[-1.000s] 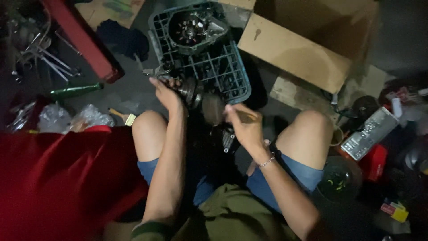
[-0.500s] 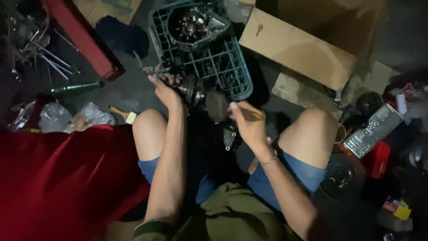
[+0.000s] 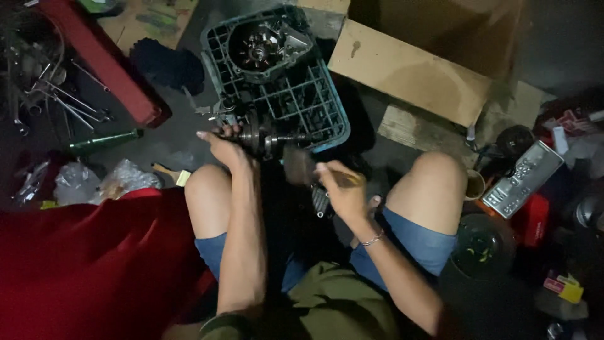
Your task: The person cleans a crankshaft and other engine components using a wire brush. They scrub the crankshaft, then place it in a blue plastic crate. They also scrub a cylinder head and other parts, placing them in the crate.
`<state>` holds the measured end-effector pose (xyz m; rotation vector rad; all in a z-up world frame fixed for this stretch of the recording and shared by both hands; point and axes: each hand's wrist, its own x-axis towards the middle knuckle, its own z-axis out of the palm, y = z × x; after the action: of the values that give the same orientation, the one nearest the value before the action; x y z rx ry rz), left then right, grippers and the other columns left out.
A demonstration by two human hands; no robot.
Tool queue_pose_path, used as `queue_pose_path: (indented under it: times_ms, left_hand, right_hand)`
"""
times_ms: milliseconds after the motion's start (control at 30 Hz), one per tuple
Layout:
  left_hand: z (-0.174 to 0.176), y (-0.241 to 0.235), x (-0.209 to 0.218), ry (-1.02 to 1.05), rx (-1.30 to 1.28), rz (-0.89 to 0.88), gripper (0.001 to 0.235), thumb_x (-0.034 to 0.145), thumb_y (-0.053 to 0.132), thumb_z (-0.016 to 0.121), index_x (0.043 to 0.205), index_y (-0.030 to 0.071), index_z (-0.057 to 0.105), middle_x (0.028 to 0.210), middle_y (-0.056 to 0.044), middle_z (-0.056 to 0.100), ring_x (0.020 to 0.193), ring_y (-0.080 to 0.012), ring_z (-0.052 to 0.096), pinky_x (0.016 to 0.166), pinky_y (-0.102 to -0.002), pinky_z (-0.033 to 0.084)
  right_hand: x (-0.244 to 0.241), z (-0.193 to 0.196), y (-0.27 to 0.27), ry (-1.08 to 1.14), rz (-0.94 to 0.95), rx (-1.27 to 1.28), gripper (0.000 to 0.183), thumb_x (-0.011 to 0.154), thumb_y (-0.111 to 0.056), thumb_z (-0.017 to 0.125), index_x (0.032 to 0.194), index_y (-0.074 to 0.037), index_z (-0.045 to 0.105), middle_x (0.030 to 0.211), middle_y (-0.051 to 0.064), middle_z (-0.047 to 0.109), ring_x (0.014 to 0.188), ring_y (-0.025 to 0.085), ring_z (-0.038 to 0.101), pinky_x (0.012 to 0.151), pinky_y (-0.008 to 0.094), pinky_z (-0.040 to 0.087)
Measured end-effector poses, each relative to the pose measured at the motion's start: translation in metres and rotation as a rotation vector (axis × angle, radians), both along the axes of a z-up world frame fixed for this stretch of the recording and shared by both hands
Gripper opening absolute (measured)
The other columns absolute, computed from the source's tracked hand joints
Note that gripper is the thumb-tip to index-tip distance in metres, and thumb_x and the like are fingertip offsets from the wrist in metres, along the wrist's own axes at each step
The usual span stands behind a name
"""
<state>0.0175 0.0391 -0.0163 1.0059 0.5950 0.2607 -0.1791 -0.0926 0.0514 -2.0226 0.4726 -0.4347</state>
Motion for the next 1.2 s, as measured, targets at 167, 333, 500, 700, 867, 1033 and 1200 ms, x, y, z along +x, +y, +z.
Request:
queue_pose_path:
  times_ms: [167, 333, 500, 700, 867, 1033, 1200]
  left_hand:
    - [0.007, 0.011, -0.016, -0.029, -0.323, 0.030, 0.041, 0.103, 0.052, 0.043, 0.088, 0.014, 0.048, 0.071, 0.000, 0.048, 0.069, -0.0226, 0.062, 0.077, -0.036, 0.049]
    - [0.032, 0.014, -0.026, -0.066, -0.389, -0.030, 0.042, 0.102, 0.055, 0.042, 0.091, 0.015, 0.045, 0.072, 0.000, 0.042, 0.072, -0.0245, 0.060, 0.080, -0.039, 0.047]
    - [0.032, 0.016, -0.025, -0.079, -0.350, -0.019, 0.048, 0.100, 0.059, 0.038, 0.083, 0.015, 0.041, 0.068, 0.004, 0.036, 0.063, -0.0198, 0.054, 0.075, -0.031, 0.047]
    - [0.024, 0.021, -0.026, -0.050, -0.130, -0.029, 0.041, 0.105, 0.050, 0.035, 0.085, 0.015, 0.044, 0.066, -0.003, 0.045, 0.064, -0.0248, 0.062, 0.074, -0.036, 0.050]
    - [0.004, 0.023, -0.019, -0.102, -0.111, 0.011, 0.047, 0.102, 0.053, 0.041, 0.083, 0.011, 0.048, 0.064, -0.008, 0.048, 0.061, -0.0291, 0.064, 0.069, -0.039, 0.053]
    - [0.013, 0.022, -0.025, -0.161, -0.082, 0.005, 0.042, 0.106, 0.045, 0.039, 0.087, 0.008, 0.047, 0.066, -0.008, 0.048, 0.062, -0.0289, 0.063, 0.073, -0.043, 0.055]
    - [0.025, 0.011, -0.024, -0.304, -0.016, -0.016, 0.049, 0.103, 0.054, 0.047, 0.084, 0.010, 0.053, 0.065, -0.008, 0.050, 0.063, -0.0300, 0.066, 0.072, -0.042, 0.057]
  right_hand:
    - [-0.003, 0.002, -0.006, -0.376, -0.251, 0.230, 0.024, 0.106, -0.016, 0.062, 0.091, 0.000, 0.073, 0.102, 0.027, 0.074, 0.091, 0.054, 0.063, 0.068, 0.045, 0.062]
    - [-0.010, 0.022, 0.005, -0.316, -0.124, -0.017, 0.015, 0.099, -0.007, 0.071, 0.085, -0.008, 0.077, 0.091, 0.014, 0.079, 0.086, 0.039, 0.074, 0.068, 0.037, 0.060]
    - [-0.007, 0.029, 0.013, -0.398, -0.208, -0.165, 0.013, 0.099, -0.004, 0.069, 0.088, -0.007, 0.076, 0.090, 0.018, 0.076, 0.089, 0.045, 0.071, 0.073, 0.039, 0.059]
    - [-0.008, -0.015, -0.014, -0.316, -0.239, -0.058, 0.014, 0.098, -0.006, 0.074, 0.084, -0.008, 0.076, 0.073, 0.014, 0.071, 0.084, 0.045, 0.070, 0.065, 0.035, 0.057]
    - [-0.010, -0.056, -0.007, -0.332, -0.371, 0.350, 0.014, 0.096, -0.006, 0.071, 0.082, -0.005, 0.074, 0.083, 0.015, 0.077, 0.075, 0.029, 0.077, 0.068, 0.039, 0.062]
    - [-0.024, -0.050, -0.031, -0.182, -0.370, 0.076, 0.015, 0.098, -0.013, 0.075, 0.084, -0.012, 0.078, 0.075, 0.012, 0.074, 0.085, 0.015, 0.071, 0.067, 0.031, 0.054]
    - [-0.029, -0.022, -0.059, -0.185, -0.493, 0.322, 0.023, 0.108, -0.016, 0.060, 0.097, -0.001, 0.074, 0.098, 0.026, 0.073, 0.097, 0.036, 0.073, 0.076, 0.047, 0.064]
